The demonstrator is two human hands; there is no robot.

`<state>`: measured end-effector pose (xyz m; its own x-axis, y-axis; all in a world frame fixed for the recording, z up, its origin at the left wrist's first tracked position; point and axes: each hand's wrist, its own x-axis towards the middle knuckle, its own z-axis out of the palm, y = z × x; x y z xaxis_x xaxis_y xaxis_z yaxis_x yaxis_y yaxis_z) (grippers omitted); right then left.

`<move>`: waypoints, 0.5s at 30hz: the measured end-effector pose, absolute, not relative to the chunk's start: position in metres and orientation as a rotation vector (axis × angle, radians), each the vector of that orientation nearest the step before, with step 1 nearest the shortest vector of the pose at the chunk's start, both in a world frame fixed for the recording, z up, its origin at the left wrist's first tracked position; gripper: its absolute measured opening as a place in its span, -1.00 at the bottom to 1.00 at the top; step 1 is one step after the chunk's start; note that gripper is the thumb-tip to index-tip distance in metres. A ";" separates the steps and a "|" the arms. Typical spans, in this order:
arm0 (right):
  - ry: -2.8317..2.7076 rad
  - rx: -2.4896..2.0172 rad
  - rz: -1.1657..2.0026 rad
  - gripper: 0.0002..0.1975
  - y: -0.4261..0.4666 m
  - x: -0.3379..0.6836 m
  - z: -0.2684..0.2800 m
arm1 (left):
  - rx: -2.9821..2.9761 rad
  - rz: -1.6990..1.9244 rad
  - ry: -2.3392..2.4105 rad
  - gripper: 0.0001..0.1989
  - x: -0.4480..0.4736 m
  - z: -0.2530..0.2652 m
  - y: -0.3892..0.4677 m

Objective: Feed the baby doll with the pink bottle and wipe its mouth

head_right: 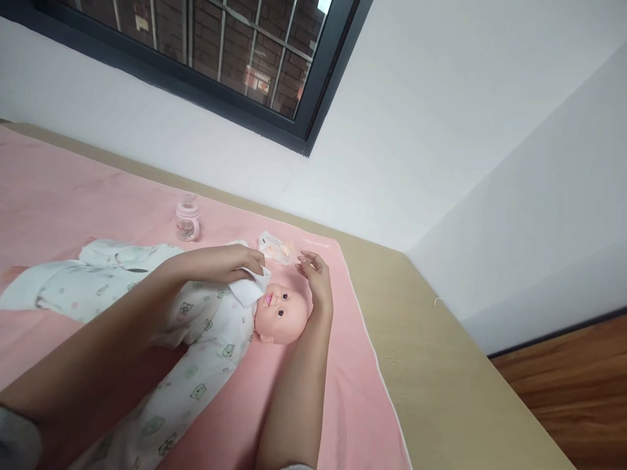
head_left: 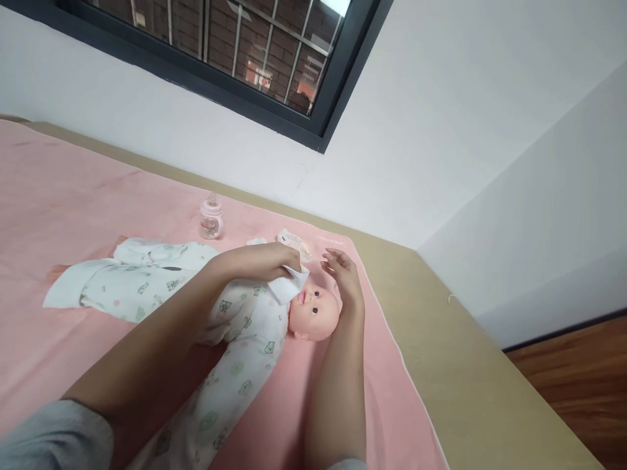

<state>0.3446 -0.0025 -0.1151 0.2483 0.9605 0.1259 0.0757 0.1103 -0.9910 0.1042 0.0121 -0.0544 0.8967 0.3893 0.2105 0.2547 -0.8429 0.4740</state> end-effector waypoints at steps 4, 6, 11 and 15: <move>-0.942 -1.310 0.914 -0.62 -0.002 0.347 -0.147 | 2.676 0.474 0.496 -0.74 0.114 -0.063 0.015; -0.840 -1.335 0.953 -0.59 -0.002 0.347 -0.162 | 2.673 0.488 0.495 -0.74 0.117 -0.066 0.015; -0.885 -1.310 1.014 -0.58 0.006 0.345 -0.177 | 2.628 0.523 0.512 -0.74 0.121 -0.070 0.017; -0.872 -1.322 1.045 -0.64 0.014 0.347 -0.177 | 2.585 0.520 0.544 -0.74 0.124 -0.071 0.017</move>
<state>0.3466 0.0140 -0.1765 0.3200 0.9447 -0.0714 -0.0986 -0.0418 -0.9942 0.1235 0.0170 -0.0714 0.8515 0.4526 0.2648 0.2849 -0.8232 0.4911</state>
